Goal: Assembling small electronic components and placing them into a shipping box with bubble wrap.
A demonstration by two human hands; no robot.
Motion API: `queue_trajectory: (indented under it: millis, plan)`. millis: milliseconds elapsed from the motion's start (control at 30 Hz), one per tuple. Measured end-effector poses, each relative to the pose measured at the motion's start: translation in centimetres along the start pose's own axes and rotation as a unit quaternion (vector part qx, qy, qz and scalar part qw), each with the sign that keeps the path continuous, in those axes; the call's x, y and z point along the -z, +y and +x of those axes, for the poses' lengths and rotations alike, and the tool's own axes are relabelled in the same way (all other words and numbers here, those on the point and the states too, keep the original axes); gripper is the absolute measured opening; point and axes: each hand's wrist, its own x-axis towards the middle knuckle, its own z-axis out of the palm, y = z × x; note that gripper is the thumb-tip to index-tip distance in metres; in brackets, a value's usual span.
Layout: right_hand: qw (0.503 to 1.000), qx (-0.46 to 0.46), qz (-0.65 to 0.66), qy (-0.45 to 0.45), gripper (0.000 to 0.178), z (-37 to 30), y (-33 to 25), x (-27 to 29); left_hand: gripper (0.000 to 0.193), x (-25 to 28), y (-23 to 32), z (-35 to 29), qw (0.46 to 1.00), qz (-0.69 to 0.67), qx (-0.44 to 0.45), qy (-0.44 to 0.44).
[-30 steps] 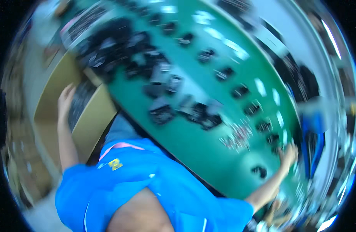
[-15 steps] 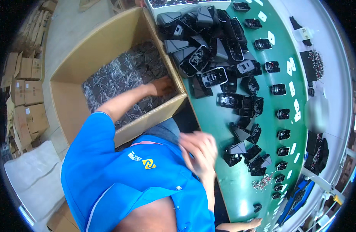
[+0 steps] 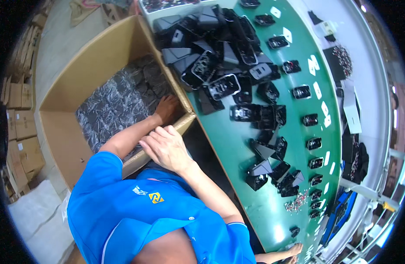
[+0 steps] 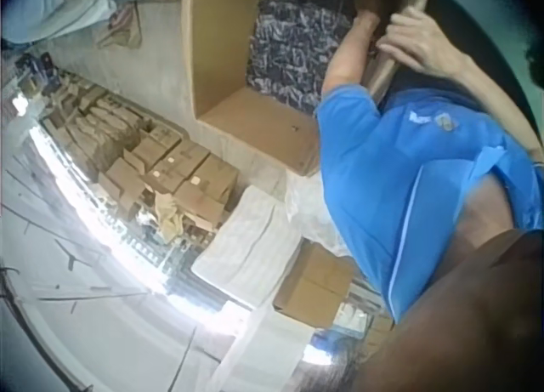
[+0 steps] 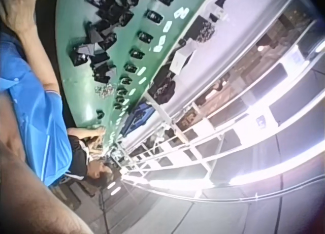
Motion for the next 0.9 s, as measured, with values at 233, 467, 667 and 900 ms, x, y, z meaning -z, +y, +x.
queue_trajectory:
  millis: [233, 467, 667, 900]
  plan:
    - [0.998, 0.022, 0.03, 0.046, 0.009, -0.7, 1.0, -0.4, 0.009, 2.7, 2.0, 1.8, 0.905, -0.36, 0.147, 0.175]
    - [0.998, 0.013, 0.047, 0.044, 0.01, -1.1, 1.4, -0.5, 0.012, 7.7, 0.9, 3.3, 0.809, -0.419, 0.378, 0.162]
    - [0.999, 0.01, 0.044, 0.012, 0.01, -0.9, 1.6, -0.2, 0.02, 7.7, -1.5, 2.3, 0.89, -0.304, 0.339, -0.01]
    - [0.999, 0.011, 0.044, 0.011, 0.01, -0.6, 1.6, -0.7, 0.032, 4.1, -0.8, 2.9, 0.96, 0.101, 0.177, -0.192]
